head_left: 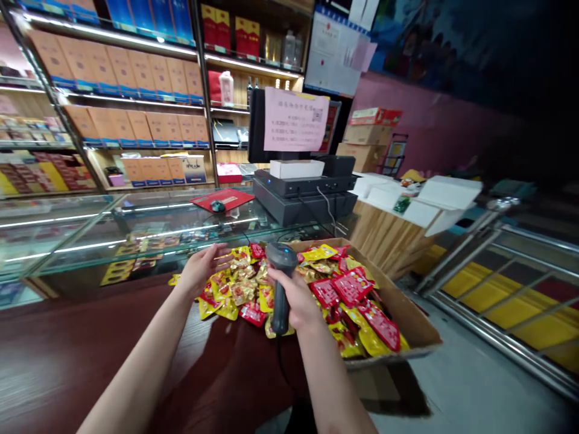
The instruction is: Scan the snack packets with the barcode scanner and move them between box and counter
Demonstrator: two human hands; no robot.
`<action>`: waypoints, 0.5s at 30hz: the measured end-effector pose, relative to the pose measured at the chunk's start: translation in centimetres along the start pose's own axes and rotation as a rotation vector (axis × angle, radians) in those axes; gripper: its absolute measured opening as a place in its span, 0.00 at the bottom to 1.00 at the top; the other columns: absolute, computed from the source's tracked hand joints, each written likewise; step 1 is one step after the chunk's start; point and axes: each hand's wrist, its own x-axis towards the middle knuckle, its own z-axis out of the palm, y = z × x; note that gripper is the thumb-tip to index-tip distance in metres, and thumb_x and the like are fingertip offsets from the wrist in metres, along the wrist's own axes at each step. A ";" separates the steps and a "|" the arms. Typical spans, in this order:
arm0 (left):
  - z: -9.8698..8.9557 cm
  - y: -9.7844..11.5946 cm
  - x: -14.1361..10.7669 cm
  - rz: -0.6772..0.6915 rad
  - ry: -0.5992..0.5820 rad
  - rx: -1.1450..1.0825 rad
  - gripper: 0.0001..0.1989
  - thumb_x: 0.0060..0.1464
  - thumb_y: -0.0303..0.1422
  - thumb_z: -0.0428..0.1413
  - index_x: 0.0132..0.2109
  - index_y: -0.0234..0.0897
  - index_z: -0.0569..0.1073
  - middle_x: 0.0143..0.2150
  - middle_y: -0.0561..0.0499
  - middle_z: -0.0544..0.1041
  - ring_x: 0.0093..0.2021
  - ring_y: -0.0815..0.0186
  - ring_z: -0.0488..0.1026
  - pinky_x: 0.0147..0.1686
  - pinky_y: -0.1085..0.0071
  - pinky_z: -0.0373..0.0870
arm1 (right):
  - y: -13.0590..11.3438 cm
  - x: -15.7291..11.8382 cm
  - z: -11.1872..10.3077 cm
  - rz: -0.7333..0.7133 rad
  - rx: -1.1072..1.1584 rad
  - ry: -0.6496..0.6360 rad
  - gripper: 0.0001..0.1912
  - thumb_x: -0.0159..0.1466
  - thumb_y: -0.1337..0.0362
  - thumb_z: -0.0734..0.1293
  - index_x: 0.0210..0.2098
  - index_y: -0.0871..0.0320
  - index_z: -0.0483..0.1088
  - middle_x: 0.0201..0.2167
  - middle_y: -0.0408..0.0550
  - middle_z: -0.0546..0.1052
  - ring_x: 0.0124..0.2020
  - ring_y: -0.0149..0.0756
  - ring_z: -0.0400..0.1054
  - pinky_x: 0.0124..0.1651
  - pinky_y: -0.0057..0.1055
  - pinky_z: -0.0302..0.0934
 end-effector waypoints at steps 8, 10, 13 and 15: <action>-5.8 -0.5 -0.3 -0.062 0.111 0.011 0.16 0.58 0.37 0.53 0.48 0.29 0.71 0.47 0.37 0.75 0.38 0.62 0.77 0.37 0.68 0.75 | 4.4 2.0 3.3 0.108 -0.105 -0.059 0.17 0.47 0.62 0.73 0.37 0.58 0.75 0.32 0.43 0.79 0.35 0.33 0.72 0.40 0.27 0.64; -6.5 -0.7 -0.2 -0.102 0.114 0.115 0.17 0.55 0.38 0.55 0.47 0.29 0.73 0.46 0.37 0.76 0.37 0.62 0.77 0.32 0.69 0.75 | 5.4 2.8 3.9 0.106 -0.141 -0.066 0.17 0.47 0.61 0.73 0.37 0.58 0.74 0.31 0.43 0.78 0.33 0.33 0.71 0.37 0.27 0.64; -7.0 -1.0 -0.2 -0.180 0.095 0.232 0.18 0.50 0.38 0.60 0.44 0.29 0.74 0.42 0.38 0.77 0.33 0.61 0.77 0.27 0.70 0.74 | 6.8 4.3 4.6 0.132 -0.182 -0.068 0.16 0.48 0.61 0.73 0.36 0.59 0.74 0.26 0.42 0.76 0.28 0.31 0.70 0.33 0.26 0.63; -6.9 -1.2 -0.2 -0.226 0.094 0.265 0.17 0.48 0.37 0.61 0.42 0.29 0.75 0.41 0.38 0.78 0.32 0.61 0.77 0.26 0.69 0.74 | 7.7 5.2 5.0 0.162 -0.196 -0.072 0.15 0.48 0.60 0.72 0.35 0.59 0.73 0.22 0.40 0.74 0.24 0.29 0.68 0.28 0.25 0.61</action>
